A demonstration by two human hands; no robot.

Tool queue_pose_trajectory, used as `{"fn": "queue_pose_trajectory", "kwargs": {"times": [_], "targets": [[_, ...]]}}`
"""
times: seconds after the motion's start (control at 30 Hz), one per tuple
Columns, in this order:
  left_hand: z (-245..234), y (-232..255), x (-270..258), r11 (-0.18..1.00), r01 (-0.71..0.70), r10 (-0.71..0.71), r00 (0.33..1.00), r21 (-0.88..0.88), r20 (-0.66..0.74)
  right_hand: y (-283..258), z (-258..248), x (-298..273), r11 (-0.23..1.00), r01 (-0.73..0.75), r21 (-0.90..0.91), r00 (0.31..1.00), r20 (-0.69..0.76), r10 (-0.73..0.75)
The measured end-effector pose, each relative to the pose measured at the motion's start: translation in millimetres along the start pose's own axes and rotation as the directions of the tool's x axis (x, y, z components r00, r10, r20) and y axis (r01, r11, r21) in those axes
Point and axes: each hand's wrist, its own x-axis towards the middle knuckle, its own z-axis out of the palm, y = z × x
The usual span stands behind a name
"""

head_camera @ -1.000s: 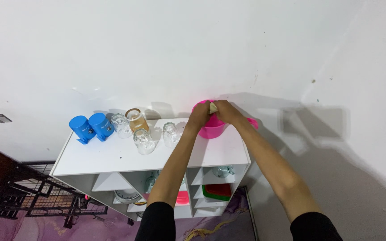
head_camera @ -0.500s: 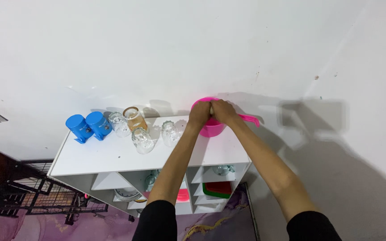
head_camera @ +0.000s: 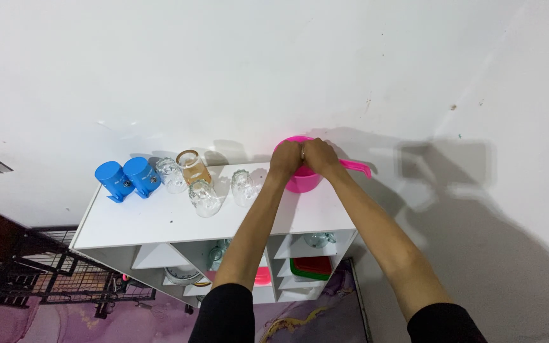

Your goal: The person wets a cloth in a pink pitcher, then wipes a glass jar on a white shelf. The cloth is wrung out and used to clean the jar's exterior repeatedly.

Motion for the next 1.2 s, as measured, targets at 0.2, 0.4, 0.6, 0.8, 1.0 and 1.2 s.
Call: {"fn": "queue_pose_trajectory", "kwargs": {"times": [0.2,0.4,0.6,0.8,1.0,1.2], "targets": [[1.6,-1.9,3.1,0.998,0.060,-0.059,0.997,-0.020,0.041,-8.9,-4.0,-6.6,1.000,0.004,0.010,1.000,-0.007,-0.004],[-1.6,2.2,-1.8,0.997,0.073,-0.072,0.997,-0.012,0.041,-9.3,-2.2,-3.8,0.999,-0.045,0.009,0.999,-0.015,0.045],[12.1,-6.1,12.8,0.997,0.072,-0.072,0.997,0.012,0.034,-0.6,3.3,5.3,1.000,-0.022,-0.011,1.000,-0.007,0.022],[2.3,-0.9,6.6,0.995,0.096,-0.098,0.991,0.019,0.090,-3.1,2.1,0.8,0.999,-0.006,0.032,0.999,-0.052,0.008],[-5.6,4.8,-3.7,0.999,0.034,-0.034,0.999,-0.010,0.003,-4.3,-1.5,-0.2,0.999,0.022,0.043,0.998,-0.057,-0.019],[-5.1,6.5,-0.9,0.999,0.041,-0.041,0.999,-0.004,-0.009,-10.1,-5.5,-4.4,1.000,0.014,0.011,0.999,-0.051,-0.014]]}}
